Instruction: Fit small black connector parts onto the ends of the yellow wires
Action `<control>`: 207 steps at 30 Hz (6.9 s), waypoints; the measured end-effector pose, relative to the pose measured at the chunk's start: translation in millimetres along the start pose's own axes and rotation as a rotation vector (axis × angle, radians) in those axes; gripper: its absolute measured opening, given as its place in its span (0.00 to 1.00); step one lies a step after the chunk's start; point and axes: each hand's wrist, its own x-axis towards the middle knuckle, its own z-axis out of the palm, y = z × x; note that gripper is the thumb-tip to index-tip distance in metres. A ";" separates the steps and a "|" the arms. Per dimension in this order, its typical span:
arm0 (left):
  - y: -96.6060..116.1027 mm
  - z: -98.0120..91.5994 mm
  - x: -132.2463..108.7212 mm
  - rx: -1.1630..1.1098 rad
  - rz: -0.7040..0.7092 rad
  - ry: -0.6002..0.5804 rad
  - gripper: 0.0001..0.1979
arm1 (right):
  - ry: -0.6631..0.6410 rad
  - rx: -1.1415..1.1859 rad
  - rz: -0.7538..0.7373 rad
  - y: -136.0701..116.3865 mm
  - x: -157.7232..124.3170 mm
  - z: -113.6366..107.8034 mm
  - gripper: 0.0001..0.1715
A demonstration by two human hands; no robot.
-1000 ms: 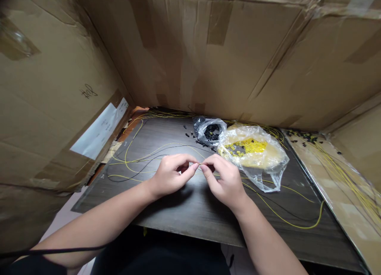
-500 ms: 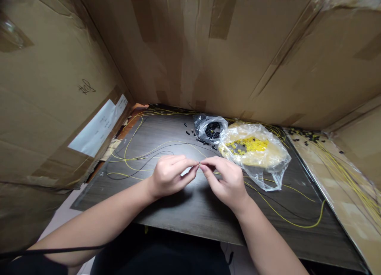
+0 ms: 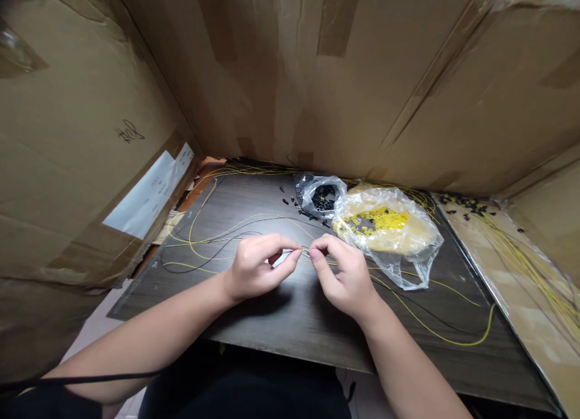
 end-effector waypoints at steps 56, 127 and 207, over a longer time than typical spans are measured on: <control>1.5 0.1 -1.5 0.031 0.014 -0.057 0.04 | 0.017 -0.159 -0.142 1.9 -2.5 -2.6 0.09; 4.5 1.8 4.9 -0.342 -0.399 -0.178 0.10 | 0.000 0.247 0.190 11.5 -5.7 -1.4 0.12; -16.8 6.0 -7.1 0.140 -0.011 -0.175 0.05 | -0.054 -0.234 -0.083 26.6 -4.1 5.3 0.04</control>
